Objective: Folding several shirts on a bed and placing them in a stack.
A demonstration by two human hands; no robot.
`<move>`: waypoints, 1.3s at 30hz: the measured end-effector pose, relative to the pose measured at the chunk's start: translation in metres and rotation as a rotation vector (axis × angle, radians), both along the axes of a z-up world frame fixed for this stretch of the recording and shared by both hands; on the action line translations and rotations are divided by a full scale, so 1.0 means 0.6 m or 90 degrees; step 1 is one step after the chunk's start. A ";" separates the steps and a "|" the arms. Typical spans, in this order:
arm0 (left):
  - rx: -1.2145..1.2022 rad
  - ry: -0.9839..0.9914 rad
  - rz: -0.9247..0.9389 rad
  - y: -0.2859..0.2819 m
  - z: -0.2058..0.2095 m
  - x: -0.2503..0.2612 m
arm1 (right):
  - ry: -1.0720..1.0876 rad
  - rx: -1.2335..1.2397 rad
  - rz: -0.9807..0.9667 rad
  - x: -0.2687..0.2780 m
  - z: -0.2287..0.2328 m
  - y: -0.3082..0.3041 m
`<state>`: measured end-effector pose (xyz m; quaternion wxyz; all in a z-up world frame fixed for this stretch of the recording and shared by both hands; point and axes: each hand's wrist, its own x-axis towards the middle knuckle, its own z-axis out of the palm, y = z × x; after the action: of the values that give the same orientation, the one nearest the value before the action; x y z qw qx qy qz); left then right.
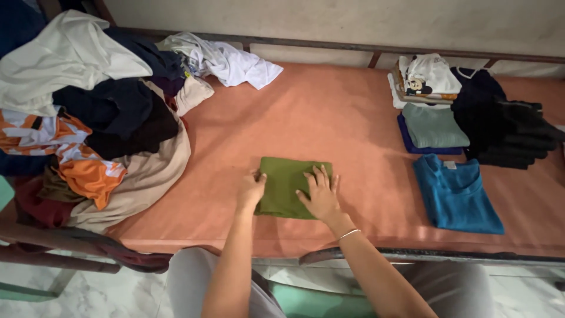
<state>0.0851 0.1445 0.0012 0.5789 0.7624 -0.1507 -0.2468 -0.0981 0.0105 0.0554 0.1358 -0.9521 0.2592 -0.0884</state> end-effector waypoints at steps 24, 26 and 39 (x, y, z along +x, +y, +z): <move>0.314 -0.697 -0.234 -0.087 0.023 -0.105 | 0.027 -0.113 -0.001 0.013 -0.059 -0.029; 0.344 -0.665 -0.255 -0.081 0.032 -0.090 | 0.021 -0.075 -0.038 0.016 -0.041 -0.025; 0.421 -0.586 -0.138 -0.055 0.018 -0.037 | -0.036 0.067 -0.141 0.006 -0.040 -0.045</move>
<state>0.0631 0.1113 0.0123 0.1561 0.9119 -0.3792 0.0180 -0.0943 -0.0162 0.0315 0.1824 -0.9063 0.3633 -0.1157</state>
